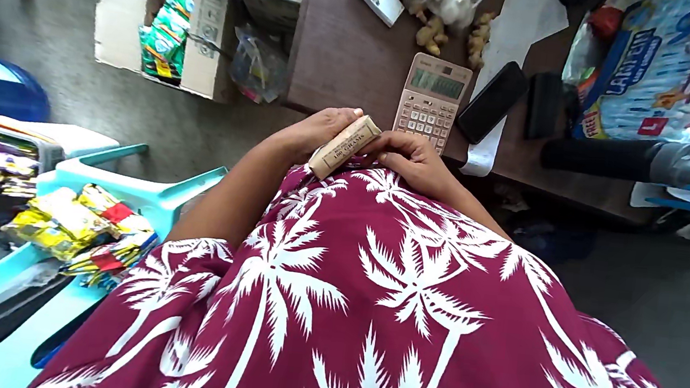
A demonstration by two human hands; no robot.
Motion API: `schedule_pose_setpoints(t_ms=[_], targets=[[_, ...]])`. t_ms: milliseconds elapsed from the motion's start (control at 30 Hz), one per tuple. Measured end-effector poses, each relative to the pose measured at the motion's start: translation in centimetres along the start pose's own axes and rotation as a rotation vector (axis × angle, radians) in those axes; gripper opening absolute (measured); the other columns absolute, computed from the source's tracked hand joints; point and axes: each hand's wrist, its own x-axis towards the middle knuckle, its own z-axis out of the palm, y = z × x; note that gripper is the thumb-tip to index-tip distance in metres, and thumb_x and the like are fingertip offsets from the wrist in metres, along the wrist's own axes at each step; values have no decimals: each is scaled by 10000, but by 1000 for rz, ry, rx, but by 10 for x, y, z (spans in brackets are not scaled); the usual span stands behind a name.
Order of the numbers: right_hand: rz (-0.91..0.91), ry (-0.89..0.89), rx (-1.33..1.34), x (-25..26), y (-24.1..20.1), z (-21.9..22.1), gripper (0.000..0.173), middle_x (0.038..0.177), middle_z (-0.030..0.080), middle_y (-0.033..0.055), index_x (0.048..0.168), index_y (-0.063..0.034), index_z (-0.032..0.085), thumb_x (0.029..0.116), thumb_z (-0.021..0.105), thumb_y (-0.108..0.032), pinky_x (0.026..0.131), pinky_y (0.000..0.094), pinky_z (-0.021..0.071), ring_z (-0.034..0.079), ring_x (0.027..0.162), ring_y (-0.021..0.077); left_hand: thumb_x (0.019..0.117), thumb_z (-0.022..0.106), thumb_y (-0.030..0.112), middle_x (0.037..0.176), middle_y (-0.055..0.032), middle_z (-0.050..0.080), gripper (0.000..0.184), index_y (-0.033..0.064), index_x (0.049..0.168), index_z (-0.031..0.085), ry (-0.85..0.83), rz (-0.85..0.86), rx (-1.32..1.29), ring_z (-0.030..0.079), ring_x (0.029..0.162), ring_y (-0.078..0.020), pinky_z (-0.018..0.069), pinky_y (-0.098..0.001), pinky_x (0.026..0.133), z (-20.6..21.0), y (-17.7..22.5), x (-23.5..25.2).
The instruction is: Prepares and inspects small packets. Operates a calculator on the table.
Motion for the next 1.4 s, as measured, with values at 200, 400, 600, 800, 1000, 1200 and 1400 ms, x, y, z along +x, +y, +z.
schedule_pose_setpoints(t_ms=[200,400,600,800,1000,1200,1400], targets=[[24,7,6,-3,1,2,251,1060,732,56,1090,42,687,981,465,1,861,250,581,690,940,52,1121,184,330,803,15,653,503,84,1143,622,2,1,28,626,680,-52,542,-208,623,0,-6,2],[26,16,-3,-5,1,2,244,1055,726,70,1072,45,704,968,486,11,869,244,570,678,945,47,1119,209,334,834,24,674,495,98,1153,643,11,20,29,632,698,-36,549,-198,636,-1,-16,1],[5,25,3,-4,1,2,234,1031,723,74,1028,47,709,943,493,20,857,230,562,672,936,41,1104,198,310,841,27,671,488,99,1166,633,5,32,48,633,714,-36,552,-201,658,1,-13,1],[8,70,-67,-9,3,3,211,1023,717,92,997,52,710,918,517,24,864,258,555,664,941,63,1094,207,305,916,-1,690,494,63,1226,617,-13,73,105,651,785,-65,570,-250,720,5,-12,3],[175,107,-140,-4,-13,4,202,1010,711,137,1037,76,711,942,548,7,907,346,534,654,952,137,1041,440,256,870,23,687,298,54,1130,641,-90,138,38,652,790,-64,562,-268,746,13,-2,1],[128,60,-71,1,-5,-2,227,937,703,103,1026,71,691,942,502,-25,811,324,529,637,847,94,1065,350,249,950,7,689,363,36,1176,622,-68,155,183,650,887,-66,551,-294,864,0,-5,7],[113,43,-12,4,11,-6,186,872,697,3,1009,-3,704,954,538,-68,748,254,529,627,784,15,1079,275,303,985,-13,704,460,41,1192,636,-70,196,163,656,908,-77,549,-289,871,-9,-12,11]])
